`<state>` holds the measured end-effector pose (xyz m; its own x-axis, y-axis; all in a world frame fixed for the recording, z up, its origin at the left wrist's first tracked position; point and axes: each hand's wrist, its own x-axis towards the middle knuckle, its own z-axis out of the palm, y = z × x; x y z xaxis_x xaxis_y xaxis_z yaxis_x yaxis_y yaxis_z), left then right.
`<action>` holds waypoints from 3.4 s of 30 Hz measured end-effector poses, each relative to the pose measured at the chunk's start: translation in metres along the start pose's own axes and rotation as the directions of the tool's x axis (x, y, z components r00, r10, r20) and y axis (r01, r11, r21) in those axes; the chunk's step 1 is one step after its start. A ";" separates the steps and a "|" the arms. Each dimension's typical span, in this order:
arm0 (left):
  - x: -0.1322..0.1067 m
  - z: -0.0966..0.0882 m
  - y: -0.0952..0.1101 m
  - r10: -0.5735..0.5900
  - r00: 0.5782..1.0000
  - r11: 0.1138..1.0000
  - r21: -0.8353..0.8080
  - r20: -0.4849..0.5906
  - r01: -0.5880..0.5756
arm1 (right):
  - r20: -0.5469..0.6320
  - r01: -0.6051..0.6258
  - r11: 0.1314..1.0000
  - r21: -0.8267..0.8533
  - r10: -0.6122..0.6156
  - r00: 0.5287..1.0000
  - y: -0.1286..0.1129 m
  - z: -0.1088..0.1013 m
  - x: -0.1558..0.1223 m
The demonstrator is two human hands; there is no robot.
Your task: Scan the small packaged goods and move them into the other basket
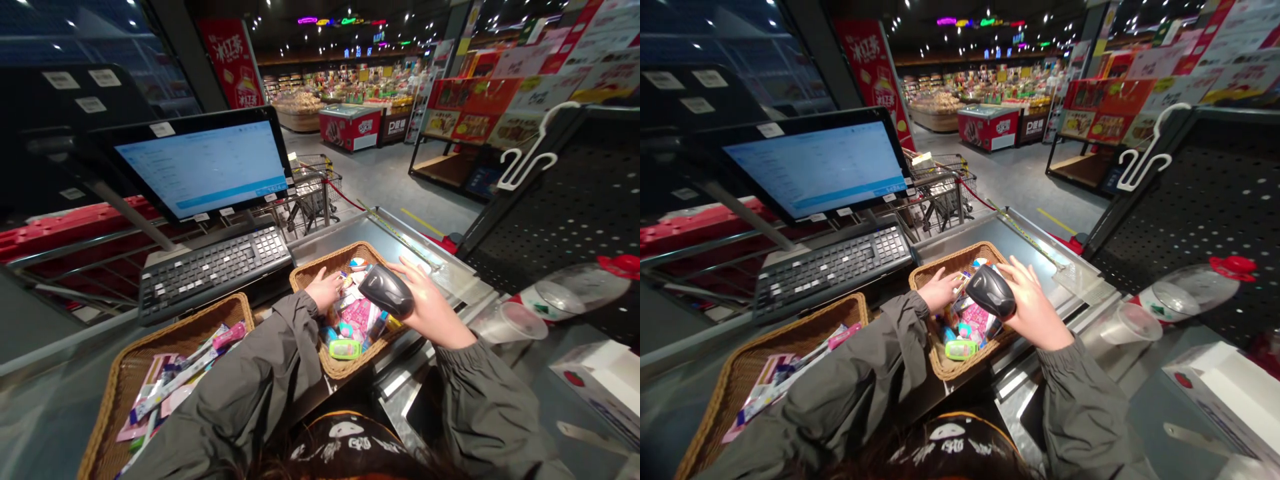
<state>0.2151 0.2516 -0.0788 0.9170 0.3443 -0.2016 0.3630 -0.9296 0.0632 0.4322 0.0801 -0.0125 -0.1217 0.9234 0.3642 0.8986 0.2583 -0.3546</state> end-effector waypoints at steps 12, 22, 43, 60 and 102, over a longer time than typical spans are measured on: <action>-0.160 -0.071 0.015 -0.332 0.720 0.939 -0.144 -0.609 0.312 | -0.067 0.150 0.989 0.015 -0.149 0.987 -0.049 0.008 0.022; -0.258 -0.032 0.034 -0.612 0.383 0.763 -0.389 -0.692 0.516 | 0.020 0.413 0.907 0.084 -0.416 0.909 -0.146 0.024 0.044; -0.332 -0.007 0.027 -0.676 0.313 0.676 -0.393 -0.667 0.623 | 0.142 0.493 0.856 0.157 -0.513 0.846 -0.214 0.060 0.046; -0.342 -0.004 0.029 -0.679 0.317 0.669 -0.379 -0.663 0.639 | 0.153 0.504 0.848 0.165 -0.527 0.836 -0.225 0.065 0.047; -0.392 0.066 -0.021 -0.845 0.184 0.395 -0.353 -0.503 0.849 | 0.228 0.482 0.855 0.191 -0.517 0.825 -0.234 0.078 0.048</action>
<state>-0.1630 0.1272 -0.0654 -0.0546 0.9146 0.4007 0.9797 -0.0284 0.1985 0.1826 0.0859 0.0205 -0.6607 0.6934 0.2877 0.6291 0.7205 -0.2917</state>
